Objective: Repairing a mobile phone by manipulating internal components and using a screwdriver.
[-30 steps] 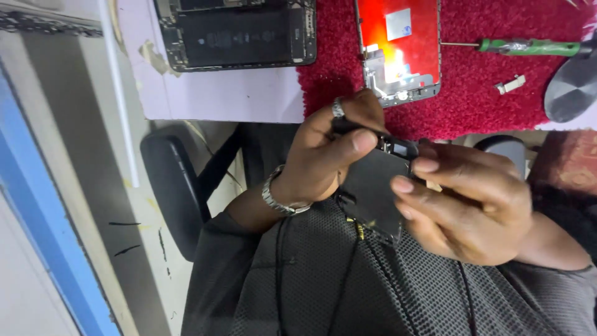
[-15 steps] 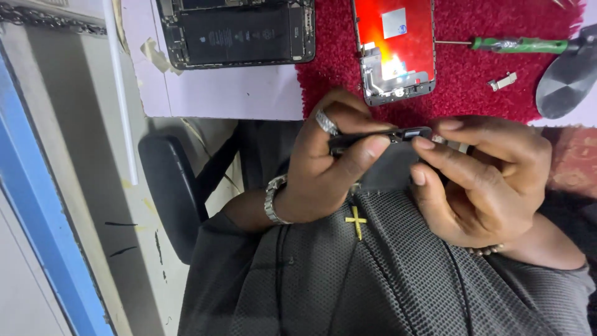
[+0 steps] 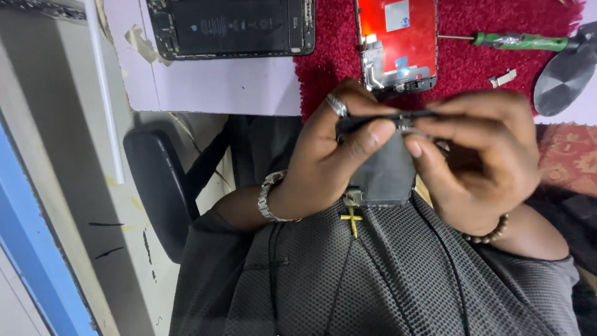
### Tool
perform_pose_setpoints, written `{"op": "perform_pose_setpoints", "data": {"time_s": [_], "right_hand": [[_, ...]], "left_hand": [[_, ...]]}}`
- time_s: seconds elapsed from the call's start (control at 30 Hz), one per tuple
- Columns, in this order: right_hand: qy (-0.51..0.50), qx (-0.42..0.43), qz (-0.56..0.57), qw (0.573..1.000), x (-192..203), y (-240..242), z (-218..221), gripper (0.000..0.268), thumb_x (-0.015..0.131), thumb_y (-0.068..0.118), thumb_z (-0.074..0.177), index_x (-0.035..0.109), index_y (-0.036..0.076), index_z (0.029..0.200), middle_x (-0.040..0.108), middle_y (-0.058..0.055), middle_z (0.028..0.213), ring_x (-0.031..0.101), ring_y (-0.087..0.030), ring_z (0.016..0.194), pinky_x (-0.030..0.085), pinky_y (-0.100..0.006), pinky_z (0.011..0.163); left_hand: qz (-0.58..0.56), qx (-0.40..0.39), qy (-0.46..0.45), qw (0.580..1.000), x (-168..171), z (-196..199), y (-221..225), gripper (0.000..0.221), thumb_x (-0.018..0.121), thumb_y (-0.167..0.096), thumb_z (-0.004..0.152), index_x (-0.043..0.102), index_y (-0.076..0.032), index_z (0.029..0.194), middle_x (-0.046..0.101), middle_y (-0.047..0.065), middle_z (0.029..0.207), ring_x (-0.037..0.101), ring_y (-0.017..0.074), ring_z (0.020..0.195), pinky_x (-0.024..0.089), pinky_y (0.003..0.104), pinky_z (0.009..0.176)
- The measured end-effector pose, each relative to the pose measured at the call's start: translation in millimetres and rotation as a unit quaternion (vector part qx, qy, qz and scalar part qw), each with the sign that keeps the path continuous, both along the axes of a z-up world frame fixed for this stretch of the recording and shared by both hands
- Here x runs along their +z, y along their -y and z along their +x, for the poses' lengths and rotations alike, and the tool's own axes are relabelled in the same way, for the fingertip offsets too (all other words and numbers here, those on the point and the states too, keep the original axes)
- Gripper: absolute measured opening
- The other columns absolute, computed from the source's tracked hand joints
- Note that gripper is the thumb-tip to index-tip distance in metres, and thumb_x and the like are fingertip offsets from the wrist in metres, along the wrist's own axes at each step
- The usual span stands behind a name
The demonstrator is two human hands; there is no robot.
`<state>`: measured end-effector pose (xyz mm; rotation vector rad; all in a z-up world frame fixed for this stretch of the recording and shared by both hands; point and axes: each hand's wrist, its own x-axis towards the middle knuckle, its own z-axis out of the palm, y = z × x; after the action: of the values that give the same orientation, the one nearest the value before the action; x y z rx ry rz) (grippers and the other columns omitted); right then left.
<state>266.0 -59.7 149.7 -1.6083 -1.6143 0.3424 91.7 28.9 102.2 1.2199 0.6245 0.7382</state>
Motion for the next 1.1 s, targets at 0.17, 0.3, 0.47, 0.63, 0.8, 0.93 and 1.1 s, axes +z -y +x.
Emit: {"op": "perform_pose_setpoints", "data": {"time_s": [0.17, 0.3, 0.47, 0.63, 0.8, 0.93, 1.1], "right_hand": [[-0.077, -0.042, -0.076, 0.993, -3, -1, -4, 0.017, 0.083, -0.004, 0.108, 0.072, -0.011, 0.118, 0.066, -0.029, 0.123, 0.066, -0.033, 0.113, 0.057, -0.036, 0.092], [-0.066, -0.045, -0.081, 0.993, -7, 0, -1, 0.017, 0.082, -0.001, 0.11, 0.072, -0.011, 0.119, 0.066, -0.029, 0.122, 0.066, -0.035, 0.114, 0.054, -0.039, 0.093], [-0.071, -0.043, -0.091, 0.992, -5, -2, -2, 0.017, 0.081, -0.003, 0.11, 0.071, -0.014, 0.119, 0.064, -0.032, 0.123, 0.066, -0.036, 0.114, 0.057, -0.038, 0.089], [-0.06, -0.036, -0.072, 0.995, -7, -2, -1, 0.019, 0.082, -0.002, 0.109, 0.071, -0.014, 0.119, 0.065, -0.031, 0.123, 0.066, -0.035, 0.113, 0.056, -0.039, 0.096], [-0.055, -0.043, -0.067, 0.995, -7, -2, 0, 0.018, 0.083, -0.002, 0.107, 0.073, -0.014, 0.116, 0.065, -0.03, 0.121, 0.065, -0.034, 0.109, 0.055, -0.037, 0.091], [-0.07, -0.048, -0.071, 0.994, -8, -5, -2, 0.017, 0.082, -0.005, 0.107, 0.072, -0.015, 0.117, 0.064, -0.031, 0.121, 0.065, -0.034, 0.11, 0.056, -0.036, 0.087], [-0.059, -0.047, -0.062, 0.995, -11, -4, 1, 0.018, 0.083, -0.002, 0.107, 0.072, -0.015, 0.115, 0.065, -0.031, 0.119, 0.067, -0.037, 0.111, 0.055, -0.041, 0.097]], "left_hand": [[-0.077, -0.018, -0.027, 0.996, -2, -2, -5, 0.031, 0.06, -0.036, 0.111, 0.061, -0.01, 0.127, 0.069, 0.003, 0.121, 0.067, 0.0154, 0.119, 0.054, 0.033, 0.111], [-0.118, -0.063, -0.01, 0.991, 1, -10, -7, 0.045, 0.059, -0.042, 0.109, 0.058, -0.008, 0.138, 0.068, 0.006, 0.135, 0.067, 0.018, 0.128, 0.057, 0.033, 0.112], [-0.175, -0.064, 0.043, 0.982, 4, -11, -8, 0.053, 0.049, -0.048, 0.115, 0.06, -0.004, 0.142, 0.067, 0.008, 0.139, 0.065, 0.0194, 0.135, 0.055, 0.034, 0.121], [-0.093, -0.064, -0.043, 0.993, 19, -10, -17, 0.035, 0.058, -0.031, 0.111, 0.06, -0.007, 0.135, 0.069, 0.006, 0.132, 0.067, 0.0174, 0.129, 0.056, 0.032, 0.115], [-0.072, -0.03, -0.049, 0.996, 15, -8, -12, 0.03, 0.058, -0.031, 0.112, 0.06, -0.009, 0.133, 0.068, 0.005, 0.129, 0.068, 0.0173, 0.125, 0.057, 0.032, 0.111], [-0.068, -0.02, -0.064, 0.995, 11, -8, -9, 0.032, 0.057, -0.033, 0.113, 0.061, -0.01, 0.134, 0.069, 0.005, 0.131, 0.067, 0.0168, 0.125, 0.056, 0.032, 0.111], [-0.019, -0.032, -0.105, 0.994, 15, -6, -13, 0.035, 0.071, -0.025, 0.104, 0.061, -0.011, 0.134, 0.069, 0.005, 0.128, 0.07, 0.0177, 0.122, 0.058, 0.032, 0.11]]}}
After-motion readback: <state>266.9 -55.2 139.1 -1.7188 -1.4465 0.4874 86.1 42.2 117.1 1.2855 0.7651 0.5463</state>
